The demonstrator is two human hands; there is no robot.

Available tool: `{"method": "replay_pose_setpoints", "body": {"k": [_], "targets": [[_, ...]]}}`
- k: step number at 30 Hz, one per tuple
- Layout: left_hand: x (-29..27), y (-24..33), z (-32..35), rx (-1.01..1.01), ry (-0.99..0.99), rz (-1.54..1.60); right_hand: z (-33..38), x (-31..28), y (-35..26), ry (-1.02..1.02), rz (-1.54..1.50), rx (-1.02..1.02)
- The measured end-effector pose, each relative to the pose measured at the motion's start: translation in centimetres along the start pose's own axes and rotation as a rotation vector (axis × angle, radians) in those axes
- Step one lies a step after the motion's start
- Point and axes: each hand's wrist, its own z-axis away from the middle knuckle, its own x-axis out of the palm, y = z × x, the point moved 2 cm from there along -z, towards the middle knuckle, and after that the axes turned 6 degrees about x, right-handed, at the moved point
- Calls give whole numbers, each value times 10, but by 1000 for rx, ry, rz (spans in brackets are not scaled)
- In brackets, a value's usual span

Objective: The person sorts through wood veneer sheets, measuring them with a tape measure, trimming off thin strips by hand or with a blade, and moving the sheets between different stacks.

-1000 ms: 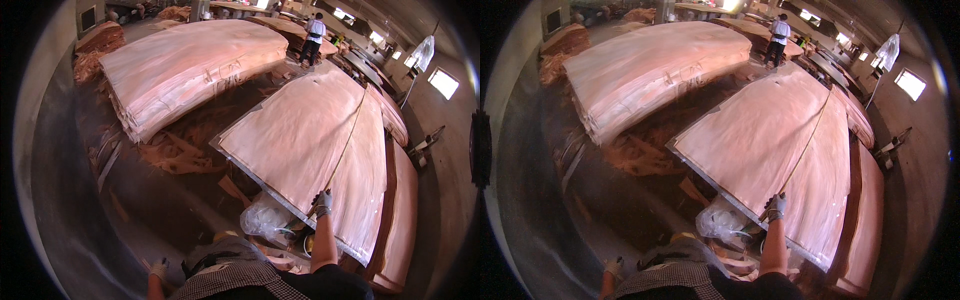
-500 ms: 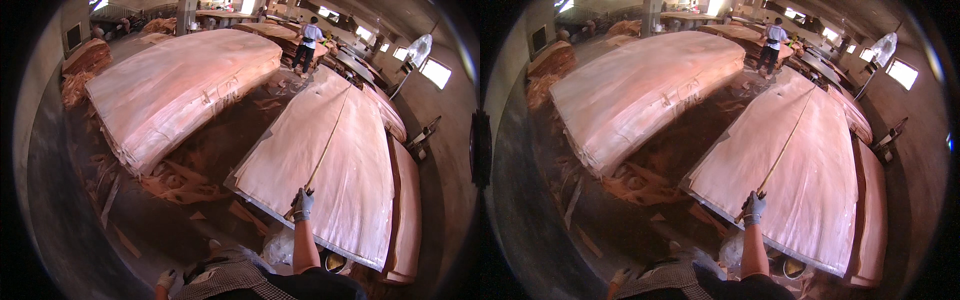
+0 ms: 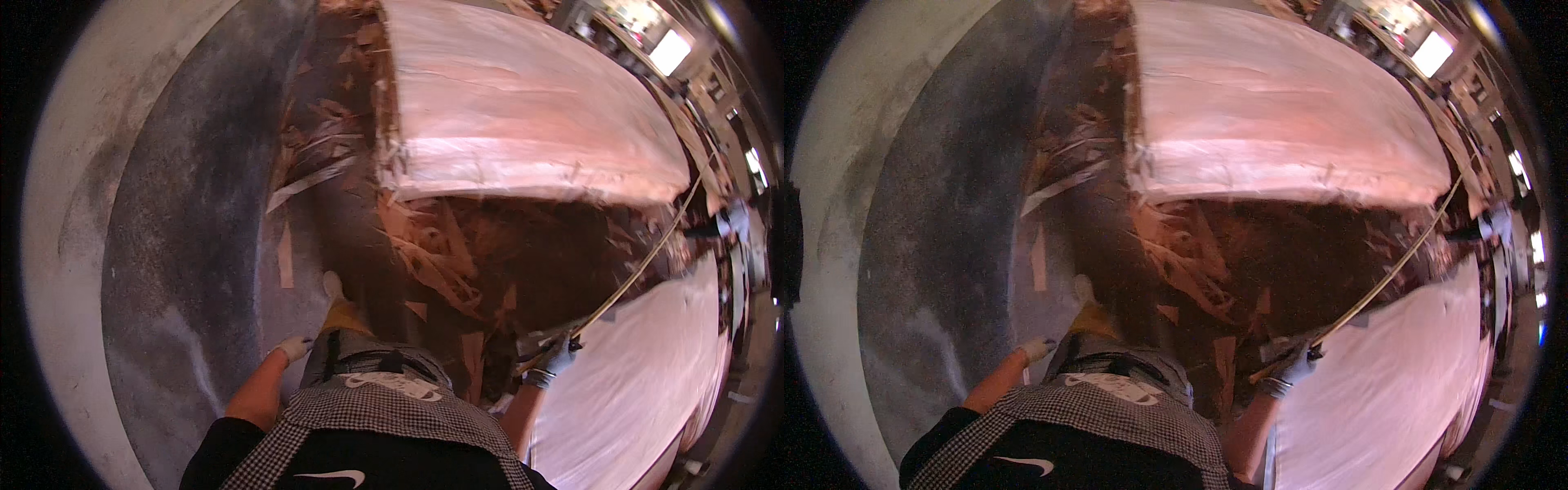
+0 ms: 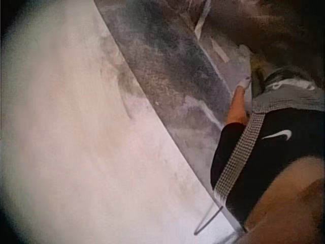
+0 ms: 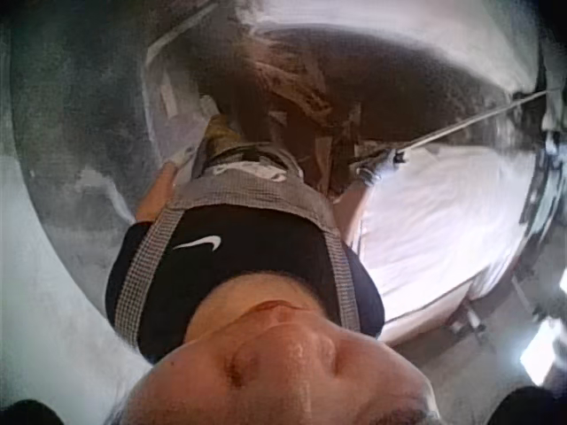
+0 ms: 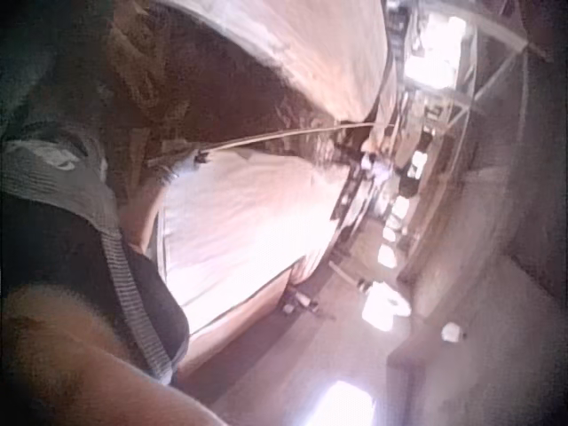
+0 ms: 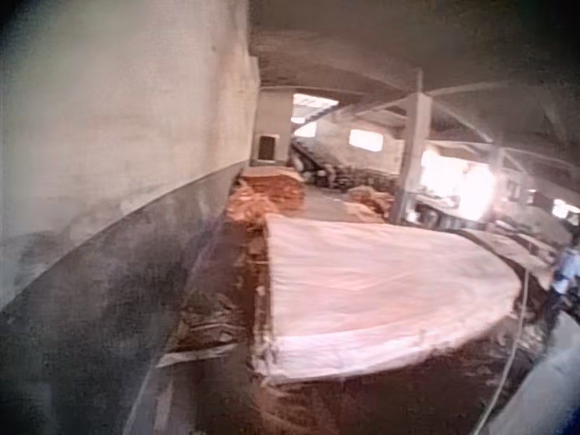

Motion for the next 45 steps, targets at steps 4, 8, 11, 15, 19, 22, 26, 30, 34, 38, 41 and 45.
{"method": "replay_pose_setpoints", "body": {"k": [4,8,11,15,19,22,26,30,34,38,41,45], "targets": [[-76,-66,-82,84,57,-82,35,133,25,-217,-24,86],[-177,-73,-107,194,141,-95,51,238,15,-274,58,199],[-270,-87,-126,124,176,-7,42,328,16,-315,85,198],[-389,-86,-166,135,223,-105,81,457,3,-392,-38,233],[-467,-40,-226,279,274,-138,99,564,16,-444,-142,325],[-538,11,-265,475,295,-7,126,660,7,-369,-109,463],[-635,51,-318,605,354,69,95,769,46,-434,-181,437],[-716,-56,-402,183,331,-53,83,908,40,-465,-271,476],[-764,-140,-433,-21,412,-183,46,1026,47,-532,-257,515],[-804,-188,-444,-319,48,317,-13,1090,68,-368,-83,565],[-840,-194,-456,-59,-55,217,-43,1103,62,-310,769,87],[-968,-203,-513,205,-108,-482,-11,1179,46,102,1342,-353]]}}
